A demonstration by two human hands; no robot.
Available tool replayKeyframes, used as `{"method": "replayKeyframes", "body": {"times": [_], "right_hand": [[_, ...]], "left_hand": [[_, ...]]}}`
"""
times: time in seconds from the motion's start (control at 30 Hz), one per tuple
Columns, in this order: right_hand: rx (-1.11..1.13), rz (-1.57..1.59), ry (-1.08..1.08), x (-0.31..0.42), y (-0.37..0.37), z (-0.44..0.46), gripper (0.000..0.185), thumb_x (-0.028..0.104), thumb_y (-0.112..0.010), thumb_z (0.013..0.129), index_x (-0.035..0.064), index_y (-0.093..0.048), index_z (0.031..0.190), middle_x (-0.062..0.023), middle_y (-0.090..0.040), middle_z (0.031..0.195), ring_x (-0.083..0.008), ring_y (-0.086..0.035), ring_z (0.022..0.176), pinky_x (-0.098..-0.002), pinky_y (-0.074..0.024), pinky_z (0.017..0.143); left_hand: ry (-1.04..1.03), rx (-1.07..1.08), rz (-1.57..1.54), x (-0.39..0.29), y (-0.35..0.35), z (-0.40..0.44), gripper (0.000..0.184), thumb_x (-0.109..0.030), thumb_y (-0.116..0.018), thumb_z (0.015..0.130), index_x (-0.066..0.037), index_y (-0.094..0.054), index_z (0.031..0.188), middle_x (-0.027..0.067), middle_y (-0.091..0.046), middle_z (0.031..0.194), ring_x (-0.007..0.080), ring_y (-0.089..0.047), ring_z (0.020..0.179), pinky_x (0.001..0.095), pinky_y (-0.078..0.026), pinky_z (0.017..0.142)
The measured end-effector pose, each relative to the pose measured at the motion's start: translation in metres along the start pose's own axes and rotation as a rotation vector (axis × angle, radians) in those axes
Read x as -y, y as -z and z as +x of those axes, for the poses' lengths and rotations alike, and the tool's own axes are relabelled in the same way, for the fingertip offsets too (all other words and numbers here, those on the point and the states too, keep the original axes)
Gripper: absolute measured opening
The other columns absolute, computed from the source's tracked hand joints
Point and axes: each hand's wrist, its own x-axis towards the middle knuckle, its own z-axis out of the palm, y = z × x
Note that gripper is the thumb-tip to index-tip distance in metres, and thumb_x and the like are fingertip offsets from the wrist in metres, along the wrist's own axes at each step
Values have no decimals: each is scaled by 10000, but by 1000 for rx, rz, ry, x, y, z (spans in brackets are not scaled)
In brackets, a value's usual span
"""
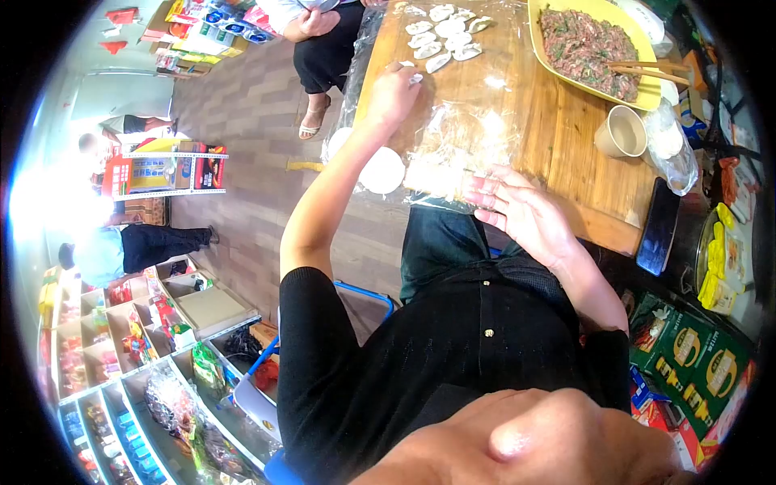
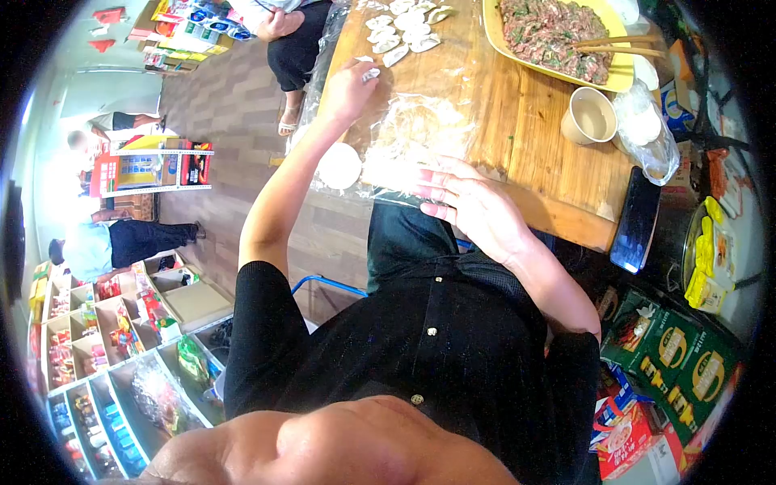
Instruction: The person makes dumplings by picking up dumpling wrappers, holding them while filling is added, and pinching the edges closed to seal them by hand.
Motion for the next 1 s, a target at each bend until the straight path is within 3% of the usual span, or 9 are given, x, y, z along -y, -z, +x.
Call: {"method": "replayKeyframes", "body": {"times": [0.2, 0.37, 0.4, 0.5, 0.63, 0.77, 0.9, 0.93, 1.0], "right_hand": [[23, 30, -19, -6, 12, 2, 439, 198, -462, 965, 19, -393, 1360, -205, -457, 1366, -288, -495, 1219, -394, -432, 1004], [-5, -18, -41, -5, 12, 2, 420, 175, -473, 956, 18, -419, 1342, -189, -489, 1334, -268, -509, 1202, -370, -444, 976], [-5, -18, -39, -4, 11, 1, 420, 175, -473, 956, 18, -419, 1342, -189, -489, 1334, -268, -509, 1202, -370, -444, 976], [-7, -28, -15, -1, 9, -3, 399, 167, -479, 954, 17, -435, 1322, -179, -517, 1297, -255, -527, 1176, -353, -458, 952], [5, -21, -19, 0, 16, -6, 353, 151, -473, 961, 9, -458, 1284, -162, -561, 1225, -236, -565, 1108, -335, -478, 911], [-9, 0, -27, -4, 15, -9, 313, 132, -467, 967, 1, -483, 1251, -152, -586, 1178, -228, -584, 1070, -332, -488, 887], [-21, -19, -7, -4, 12, -13, 299, 118, -480, 952, 12, -494, 1232, -143, -599, 1167, -220, -593, 1055, -324, -490, 871], [-25, -26, -12, -3, 11, -14, 299, 118, -480, 952, 12, -494, 1232, -143, -599, 1167, -220, -593, 1055, -324, -490, 871], [-39, -16, 5, -4, 8, -20, 298, 117, -491, 944, 17, -501, 1225, -145, -604, 1161, -221, -599, 1045, -321, -491, 867]], "left_hand": [[-36, -32, 23, 2, -2, 2, 267, -97, -666, 780, -50, -677, 1042, 175, -645, 1021, 343, -618, 976, 410, -491, 873], [66, -75, -47, 7, 13, 10, 256, -170, -654, 852, -43, -662, 1074, 154, -666, 977, 278, -669, 839, 362, -528, 749], [62, -140, -152, 10, 18, 11, 245, -152, -646, 834, -20, -666, 1039, 162, -673, 933, 324, -662, 811, 405, -514, 751], [108, -216, -208, 38, 20, 22, 233, -143, -637, 837, -12, -664, 1028, 168, -678, 923, 287, -672, 778, 376, -522, 727], [179, -75, -81, 66, 14, 27, 349, -181, -661, 820, -26, -630, 1131, 156, -689, 966, 281, -678, 796, 371, -525, 752], [298, 3, -342, 77, -8, 32, 410, -185, -663, 793, -46, -621, 1177, 155, -691, 979, 269, -687, 831, 362, -524, 779], [370, 31, -360, 57, 0, 34, 410, -178, -654, 793, -28, -622, 1173, 153, -689, 993, 259, -685, 846, 359, -523, 775], [375, 28, -367, 60, -1, 31, 410, -178, -654, 793, -28, -622, 1173, 153, -689, 993, 259, -685, 846, 359, -523, 775], [172, -124, -169, 58, 4, 22, 386, -150, -647, 865, -1, -587, 1216, 116, -673, 1025, 157, -665, 828, 264, -518, 734]]}}
